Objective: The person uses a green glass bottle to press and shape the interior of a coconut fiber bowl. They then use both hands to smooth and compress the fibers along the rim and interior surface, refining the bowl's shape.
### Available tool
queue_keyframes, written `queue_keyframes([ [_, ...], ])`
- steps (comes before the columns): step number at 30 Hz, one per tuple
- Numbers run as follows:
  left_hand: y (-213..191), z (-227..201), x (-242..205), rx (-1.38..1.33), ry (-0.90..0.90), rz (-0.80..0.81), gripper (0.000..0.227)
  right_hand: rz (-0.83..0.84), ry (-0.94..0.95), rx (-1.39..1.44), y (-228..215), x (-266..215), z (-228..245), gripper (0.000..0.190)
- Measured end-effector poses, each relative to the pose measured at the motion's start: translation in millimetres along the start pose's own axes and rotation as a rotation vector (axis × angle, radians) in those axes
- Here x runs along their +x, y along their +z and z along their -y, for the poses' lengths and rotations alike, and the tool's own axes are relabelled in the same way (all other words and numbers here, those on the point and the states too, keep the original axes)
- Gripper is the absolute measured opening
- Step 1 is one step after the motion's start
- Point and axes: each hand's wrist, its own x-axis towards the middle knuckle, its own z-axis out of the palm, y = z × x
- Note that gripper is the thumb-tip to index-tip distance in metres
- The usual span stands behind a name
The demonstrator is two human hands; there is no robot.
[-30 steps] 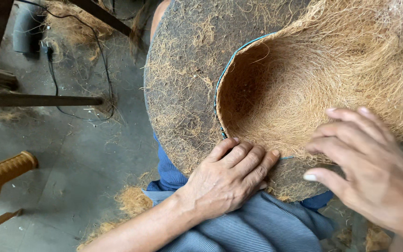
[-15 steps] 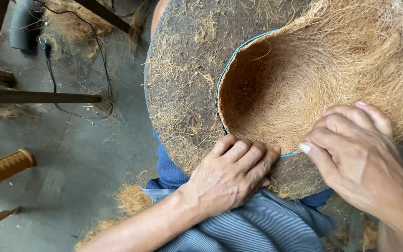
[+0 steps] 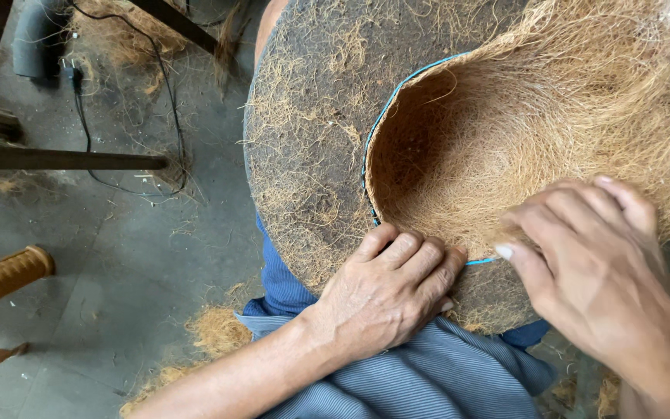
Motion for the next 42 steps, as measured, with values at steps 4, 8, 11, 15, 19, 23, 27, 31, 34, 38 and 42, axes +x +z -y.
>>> queue_keyframes([
  [4,-1,1,0,-0.020,-0.007,0.018,0.037,-0.278,-0.197,0.190,-15,-13,16,0.019],
  [8,-4,2,3,-0.025,-0.007,-0.007,0.032,-0.227,-0.247,0.174,16,-28,30,0.024],
  [11,-3,3,1,0.003,-0.005,-0.010,0.029,-0.214,-0.155,0.086,36,-35,34,0.034],
  [15,-5,6,-2,-0.061,0.017,-0.009,0.037,-0.301,-0.109,0.141,42,-36,32,0.027],
  [19,-27,15,-6,-0.172,0.070,-0.125,0.031,-0.314,-0.093,0.192,42,-35,32,0.022],
  [23,-28,16,-21,-0.118,0.097,-0.106,0.032,-0.322,-0.087,0.212,44,-35,28,0.024],
  [27,-21,12,-29,-0.010,0.106,-0.007,0.036,-0.316,-0.086,0.225,44,-34,27,0.023],
  [31,-19,8,-26,0.019,0.077,0.004,0.035,-0.303,-0.074,0.224,45,-35,27,0.022],
  [34,-16,5,-20,0.014,0.107,0.008,0.033,-0.295,-0.073,0.218,45,-35,28,0.021],
  [38,-8,-2,-12,-0.043,0.122,0.031,0.035,-0.299,-0.079,0.218,44,-33,28,0.021],
  [42,-4,-3,-7,-0.049,0.064,0.018,0.034,-0.305,-0.091,0.219,43,-31,30,0.021],
])
